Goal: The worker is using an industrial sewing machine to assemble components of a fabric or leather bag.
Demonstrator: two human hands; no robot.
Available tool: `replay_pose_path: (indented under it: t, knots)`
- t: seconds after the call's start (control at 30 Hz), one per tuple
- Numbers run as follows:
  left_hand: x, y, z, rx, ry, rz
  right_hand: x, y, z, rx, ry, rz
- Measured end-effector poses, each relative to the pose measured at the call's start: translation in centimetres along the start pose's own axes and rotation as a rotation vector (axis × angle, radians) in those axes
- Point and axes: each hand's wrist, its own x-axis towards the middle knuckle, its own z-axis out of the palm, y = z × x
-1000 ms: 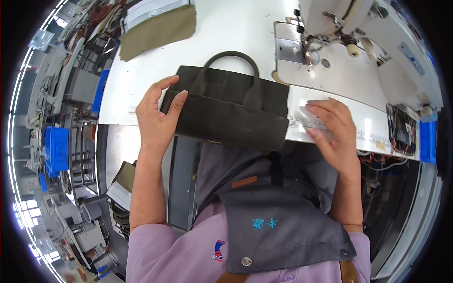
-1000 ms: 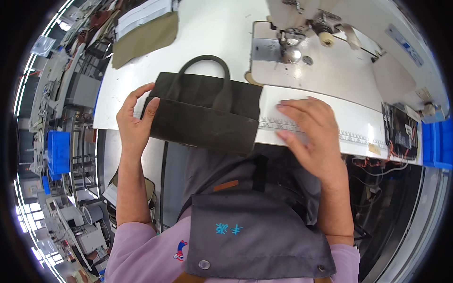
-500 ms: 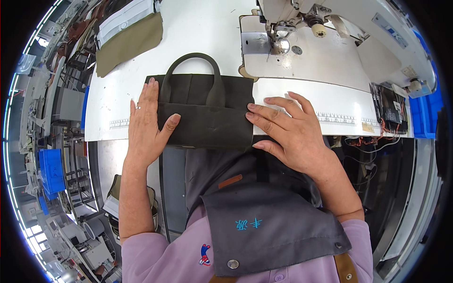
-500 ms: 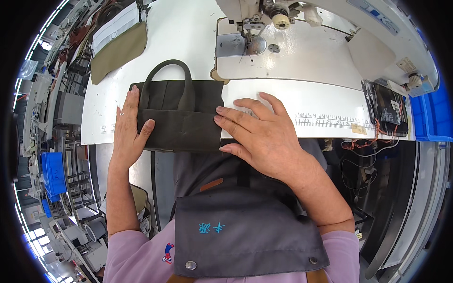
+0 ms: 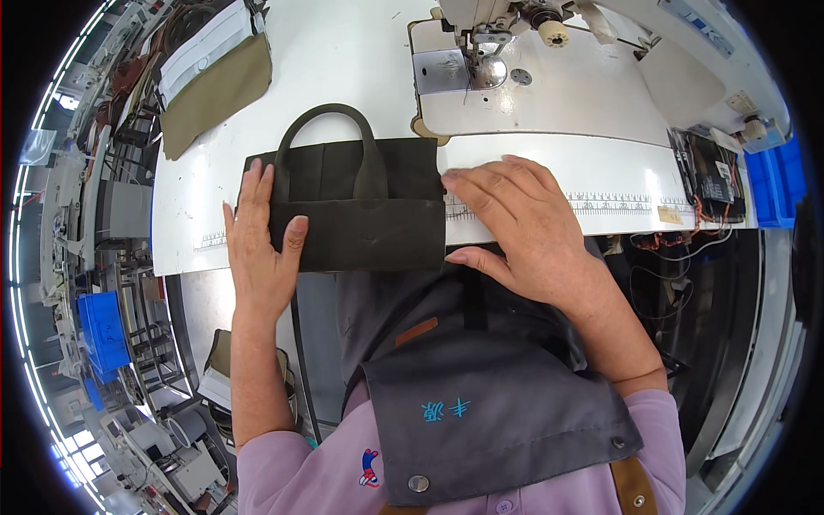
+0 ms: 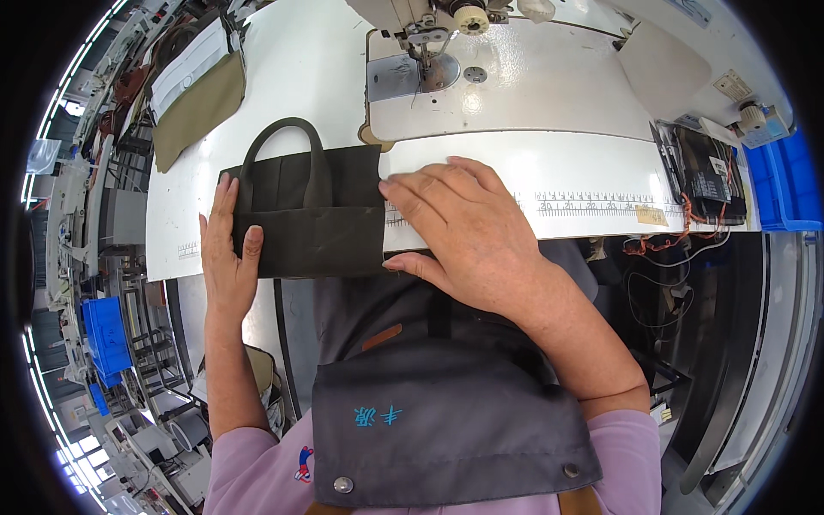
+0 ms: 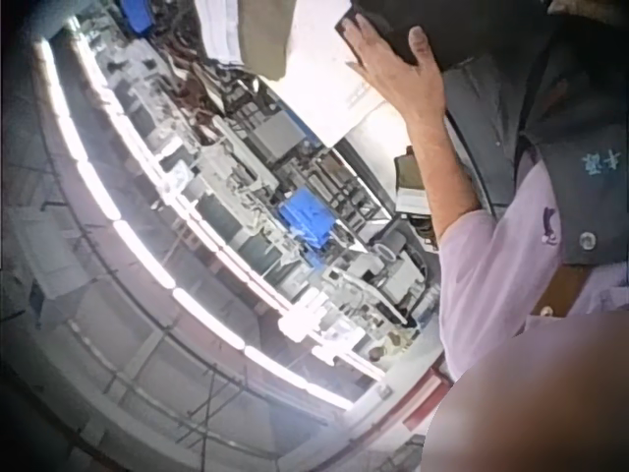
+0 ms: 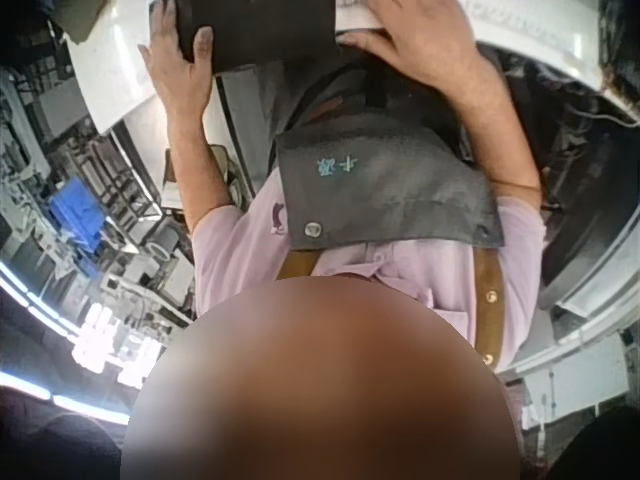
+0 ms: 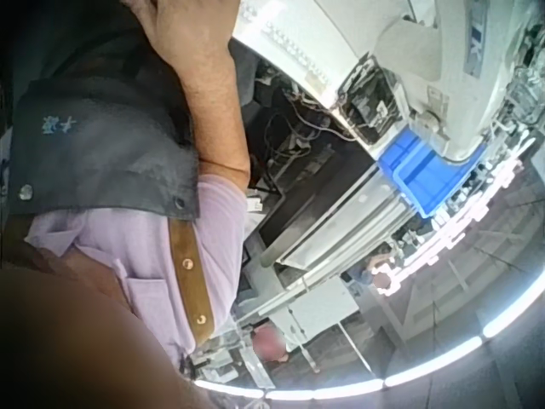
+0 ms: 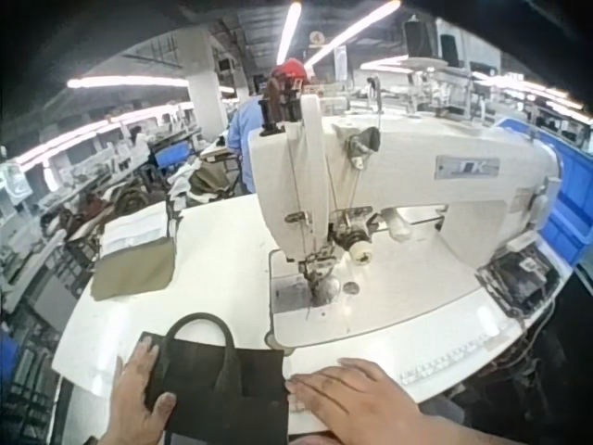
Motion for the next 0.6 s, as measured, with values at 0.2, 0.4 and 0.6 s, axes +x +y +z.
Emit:
replay_pose_path:
  t: [0.2,0.4,0.6]
  knots:
    - [1.7,7.2,-0.2,-0.216,0.033,0.251,0.3,-0.3,0.0,-0.045,-0.013,0.004]
    - [3.0,9.8,2.0,-0.249,-0.051,0.291,0.2,-0.3,0.2,-0.057,-0.03,0.032]
    - [3.7,9.7,2.4,-0.3,-0.086,0.268,0.1,-0.2,0.1,-0.034,-0.044,0.063]
